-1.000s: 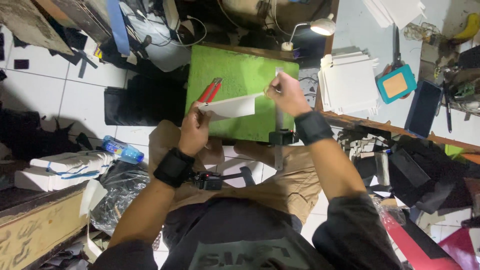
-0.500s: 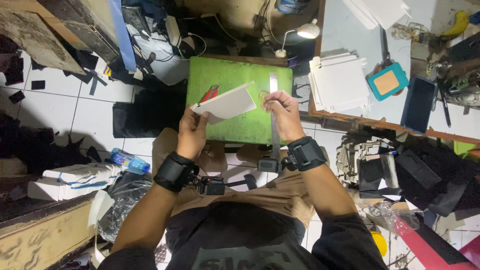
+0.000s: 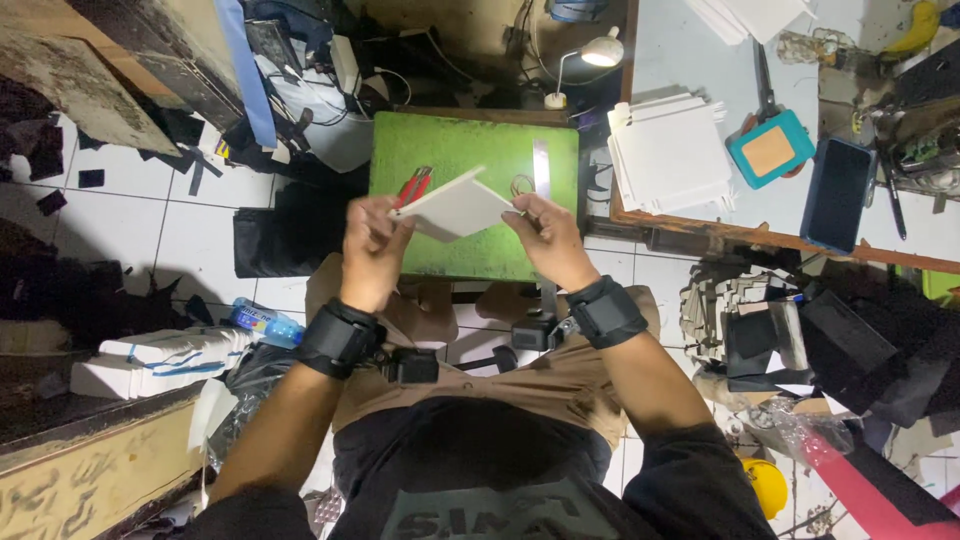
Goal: The person measures and marks a white sheet of paper using a metal ruler and a black pen. They then use a red utility knife to cut the paper along the marked line on a green cutting mat. The person also briefly handles a small blue container.
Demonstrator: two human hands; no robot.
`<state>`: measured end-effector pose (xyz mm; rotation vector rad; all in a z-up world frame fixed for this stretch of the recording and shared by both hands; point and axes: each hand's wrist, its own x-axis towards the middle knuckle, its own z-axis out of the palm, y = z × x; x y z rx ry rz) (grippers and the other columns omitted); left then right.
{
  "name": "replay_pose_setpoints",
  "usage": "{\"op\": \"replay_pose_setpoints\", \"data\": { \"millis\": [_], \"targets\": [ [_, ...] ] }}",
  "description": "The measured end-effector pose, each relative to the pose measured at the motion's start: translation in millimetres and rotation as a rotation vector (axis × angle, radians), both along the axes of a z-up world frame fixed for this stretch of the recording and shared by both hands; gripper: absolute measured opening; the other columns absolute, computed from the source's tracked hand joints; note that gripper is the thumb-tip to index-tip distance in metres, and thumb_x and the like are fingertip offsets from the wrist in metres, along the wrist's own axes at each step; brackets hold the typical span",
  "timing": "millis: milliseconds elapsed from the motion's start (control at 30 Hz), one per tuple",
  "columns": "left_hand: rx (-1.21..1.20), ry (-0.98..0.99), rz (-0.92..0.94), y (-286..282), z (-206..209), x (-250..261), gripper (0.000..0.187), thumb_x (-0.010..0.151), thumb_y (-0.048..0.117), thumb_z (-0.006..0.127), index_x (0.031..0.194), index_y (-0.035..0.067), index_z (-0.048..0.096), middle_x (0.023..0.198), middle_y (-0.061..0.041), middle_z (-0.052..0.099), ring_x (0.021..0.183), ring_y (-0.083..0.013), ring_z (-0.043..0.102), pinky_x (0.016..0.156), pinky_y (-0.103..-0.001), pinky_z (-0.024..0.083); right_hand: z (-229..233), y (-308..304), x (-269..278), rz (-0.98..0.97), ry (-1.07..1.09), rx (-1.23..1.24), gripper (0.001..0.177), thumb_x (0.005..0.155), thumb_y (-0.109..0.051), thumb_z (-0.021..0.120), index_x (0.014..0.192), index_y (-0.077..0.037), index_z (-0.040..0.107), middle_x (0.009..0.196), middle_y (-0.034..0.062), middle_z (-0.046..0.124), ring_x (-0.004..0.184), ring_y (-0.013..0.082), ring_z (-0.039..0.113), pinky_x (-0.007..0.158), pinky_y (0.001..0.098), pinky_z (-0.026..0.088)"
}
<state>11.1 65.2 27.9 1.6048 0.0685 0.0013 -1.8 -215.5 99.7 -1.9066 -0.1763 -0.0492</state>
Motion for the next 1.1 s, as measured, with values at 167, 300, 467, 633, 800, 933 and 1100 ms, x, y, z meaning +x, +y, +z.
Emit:
{"op": "replay_pose_setpoints", "data": {
  "millis": [167,300,467,633,800,933,1100],
  "targets": [
    [0.547,-0.805,-0.053,-12,126,-1,0.055,0.086,0.008,0.08,0.132,-0.002,0.052,0.118,-0.026,0.065,0.119,-0.0315,0.06,0.106,-0.042,0.044,50,10,-7,0.046,-0.112,-0.283,0.012,0.101,-0.013,0.072,0.109,-0.004,0.071,0.072,0.0067,0.062,0.057,0.0105,0.049,0.054,0.0296,0.041],
    [0.279,-0.387,-0.35,-13,71,2,0.04,0.092,0.008,0.079,0.128,-0.001,0.063,0.105,-0.015,0.075,0.096,-0.0193,0.074,0.083,-0.031,0.058,49,11,-9,0.143,-0.247,-0.271,0.014,0.104,-0.011,0.07,0.116,-0.004,0.07,0.093,0.0105,0.072,0.072,0.0138,0.063,0.065,0.0313,0.05],
    [0.136,-0.201,-0.372,-16,58,-8,0.026,0.099,0.007,0.071,0.123,-0.003,0.065,0.1,-0.012,0.076,0.091,-0.0126,0.07,0.08,-0.029,0.058,36,-7,-12,0.192,-0.198,0.028,0.037,0.104,-0.001,0.058,0.139,-0.007,0.05,0.14,0.0144,0.063,0.084,0.013,0.071,0.069,0.0269,0.059],
    [-0.098,-0.198,-0.433,-21,51,-12,0.026,0.103,0.006,0.064,0.127,-0.002,0.061,0.114,-0.006,0.074,0.104,-0.0083,0.069,0.091,-0.025,0.056,57,3,-18,0.146,-0.071,0.278,0.056,0.103,0.002,0.055,0.151,-0.008,0.028,0.157,0.0206,0.052,0.078,0.0152,0.07,0.061,0.0247,0.055],
    [-0.004,-0.178,-0.379,-28,71,-15,0.026,0.103,0.005,0.067,0.128,-0.002,0.063,0.11,-0.006,0.075,0.098,-0.0086,0.065,0.086,-0.025,0.054,58,32,-20,0.068,0.205,0.133,0.073,0.093,-0.015,0.072,0.145,-0.005,0.021,0.136,0.023,0.059,0.068,0.0163,0.072,0.052,0.0253,0.06],
    [-0.238,-0.091,-0.303,-32,91,-15,0.03,0.103,0.006,0.064,0.132,0.0,0.062,0.114,-0.003,0.073,0.101,-0.0083,0.066,0.087,-0.025,0.056,33,38,-34,0.059,0.405,0.113,0.061,0.094,-0.023,0.07,0.138,-0.003,0.032,0.124,0.0204,0.068,0.068,0.0155,0.074,0.048,0.0248,0.056],
    [-0.349,0.035,-0.276,-38,80,-16,0.031,0.101,0.008,0.068,0.131,0.0,0.064,0.114,-0.004,0.074,0.097,-0.0077,0.066,0.084,-0.025,0.055,9,27,-24,0.119,0.262,0.198,0.04,0.098,-0.021,0.071,0.128,-0.002,0.053,0.114,0.0129,0.073,0.09,0.0126,0.075,0.069,0.0235,0.059]
  ]
}}
